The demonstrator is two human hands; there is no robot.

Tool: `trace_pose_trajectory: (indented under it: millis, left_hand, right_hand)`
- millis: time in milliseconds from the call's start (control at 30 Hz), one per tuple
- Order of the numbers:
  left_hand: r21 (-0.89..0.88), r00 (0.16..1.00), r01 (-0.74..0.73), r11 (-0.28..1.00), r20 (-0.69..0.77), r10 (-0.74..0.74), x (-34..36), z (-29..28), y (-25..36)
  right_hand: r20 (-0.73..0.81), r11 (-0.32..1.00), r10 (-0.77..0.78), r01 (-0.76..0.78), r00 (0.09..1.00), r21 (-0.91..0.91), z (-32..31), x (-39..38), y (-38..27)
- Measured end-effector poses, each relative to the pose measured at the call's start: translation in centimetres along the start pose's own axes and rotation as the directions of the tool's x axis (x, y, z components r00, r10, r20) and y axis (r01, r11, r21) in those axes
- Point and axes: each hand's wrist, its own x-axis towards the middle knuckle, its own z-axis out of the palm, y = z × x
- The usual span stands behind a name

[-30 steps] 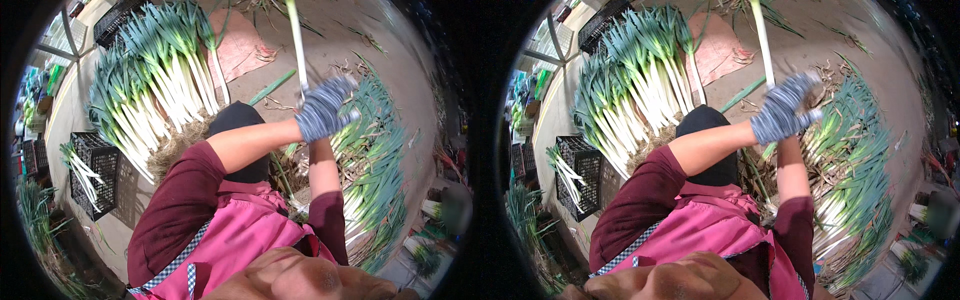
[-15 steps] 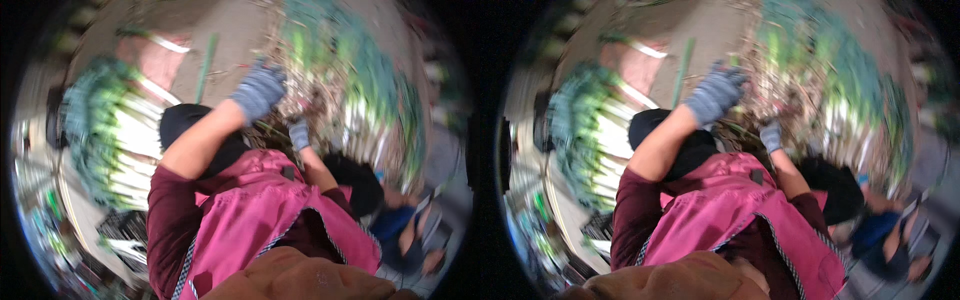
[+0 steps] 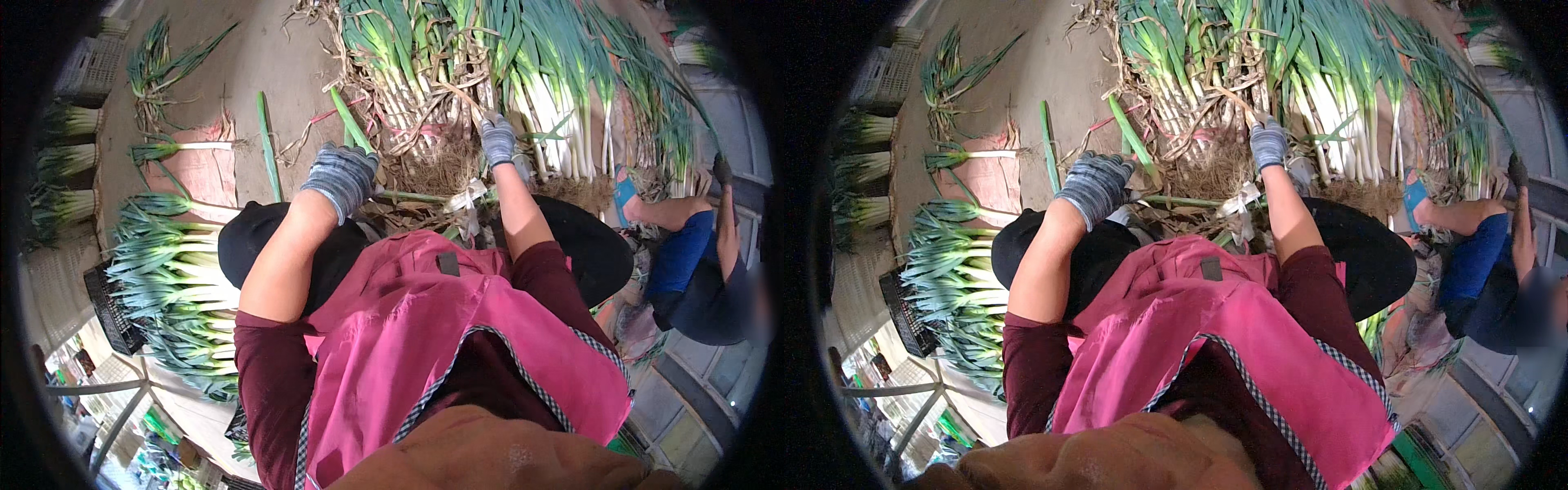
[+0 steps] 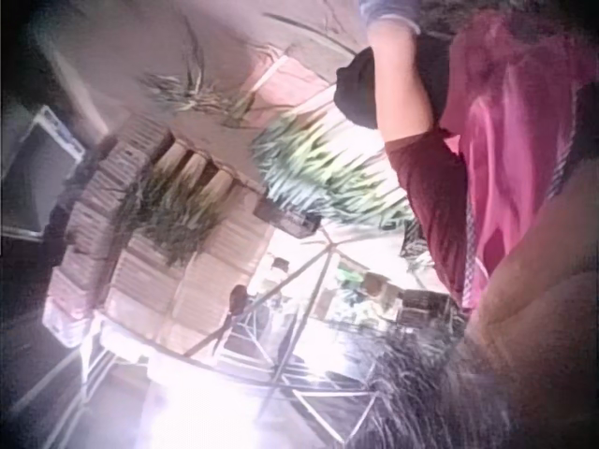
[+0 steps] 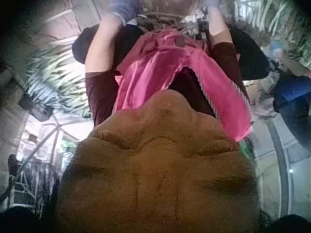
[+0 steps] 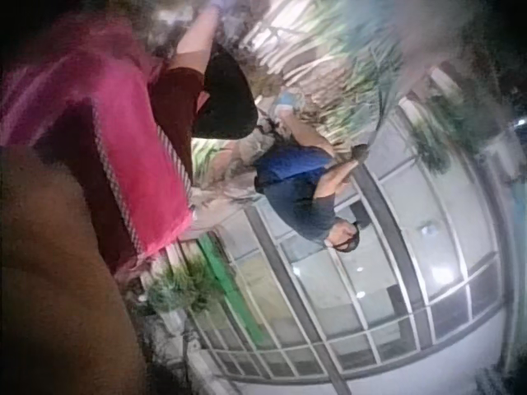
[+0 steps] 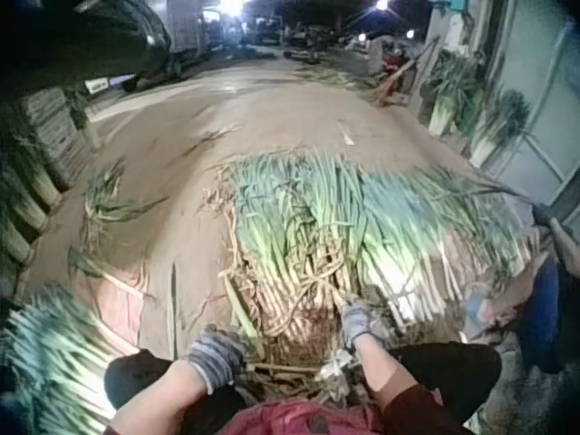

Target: The person sits on the floor and repeatedly picks up green onions, removes the root ends and outer leaves by hand, and places the trimmed stalks into a pile. The process is continuous and repetitive throughout the clip.

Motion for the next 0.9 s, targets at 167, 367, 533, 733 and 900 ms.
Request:
trace_pose_trajectory:
  millis: [167, 367, 533, 733, 900]
  left_hand:
    - [-0.010, 0.991, -0.044, 0.999, -0.128, 0.043, -0.6, -0.4, 0.2]
    - [0.003, 1.000, 0.003, 1.000, 0.009, -0.003, -0.6, -0.7, -0.1]
    - [-0.016, 0.998, 0.009, 1.000, -0.064, -0.010, -0.1, 0.5, -1.0]
    - [-0.165, 0.990, -0.112, 0.980, -0.105, 0.095, 0.8, -1.7, -0.8]
    - [-0.571, 0.957, -0.150, 0.807, -0.290, -0.028, 3.7, -1.6, -0.7]
  right_hand:
    - [0.075, 0.855, 0.094, -0.041, 0.993, -0.518, 1.7, 2.4, -4.5]
    - [0.355, 0.847, 0.368, -0.153, 0.859, -0.509, 2.9, 3.8, -5.5]
    - [0.372, 0.988, 0.047, -0.097, 0.927, 0.116, 0.7, 1.8, -10.7]
    - [0.611, 0.369, 0.358, -0.708, 0.706, 0.602, 1.2, -10.8, -5.4]
    - [0.504, 0.742, 0.079, -0.388, 0.860, 0.547, -9.5, -13.5, -15.4]
